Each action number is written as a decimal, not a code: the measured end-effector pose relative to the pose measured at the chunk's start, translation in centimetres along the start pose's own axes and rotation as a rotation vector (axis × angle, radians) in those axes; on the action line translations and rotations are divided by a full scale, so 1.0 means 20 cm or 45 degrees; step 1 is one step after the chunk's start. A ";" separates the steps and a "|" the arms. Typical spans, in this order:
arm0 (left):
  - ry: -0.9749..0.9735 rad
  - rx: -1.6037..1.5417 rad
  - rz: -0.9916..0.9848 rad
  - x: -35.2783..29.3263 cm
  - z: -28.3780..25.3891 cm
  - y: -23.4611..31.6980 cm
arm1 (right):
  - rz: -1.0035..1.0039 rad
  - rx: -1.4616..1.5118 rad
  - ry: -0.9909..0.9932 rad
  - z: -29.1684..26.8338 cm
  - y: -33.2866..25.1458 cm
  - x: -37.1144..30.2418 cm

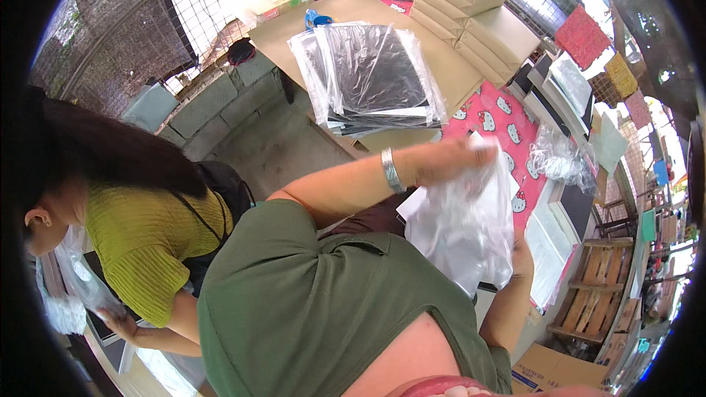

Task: The person packages sheets of paper into plastic bags, placing each bag into a folder and stacking the finished items.

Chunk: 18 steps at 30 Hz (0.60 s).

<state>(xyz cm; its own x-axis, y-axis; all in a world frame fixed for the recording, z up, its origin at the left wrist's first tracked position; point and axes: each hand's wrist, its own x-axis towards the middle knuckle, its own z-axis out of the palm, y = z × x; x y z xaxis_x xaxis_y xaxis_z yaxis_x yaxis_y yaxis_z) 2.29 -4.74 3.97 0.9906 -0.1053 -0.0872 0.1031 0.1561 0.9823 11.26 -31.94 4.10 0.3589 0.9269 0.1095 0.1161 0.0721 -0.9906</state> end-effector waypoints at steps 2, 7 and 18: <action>-0.031 -0.546 0.169 -0.01 -0.05 0.06 | 0.179 -0.179 -0.135 0.03 0.07 -0.05; -0.133 0.411 -0.259 -0.10 0.00 -0.23 | -0.462 0.601 1.090 -0.10 -0.05 0.01; -0.127 0.763 0.248 -0.08 -0.11 -0.27 | -0.555 0.796 0.933 -0.09 -0.11 0.01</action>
<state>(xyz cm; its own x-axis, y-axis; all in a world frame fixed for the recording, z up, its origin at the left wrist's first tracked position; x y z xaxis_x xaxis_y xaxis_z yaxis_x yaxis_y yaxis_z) 0.38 -3.31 -1.54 0.9699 -0.2260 0.0900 -0.1752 -0.3921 0.9031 12.72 -32.52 6.42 0.8966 0.3415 0.2821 -0.0532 0.7153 -0.6968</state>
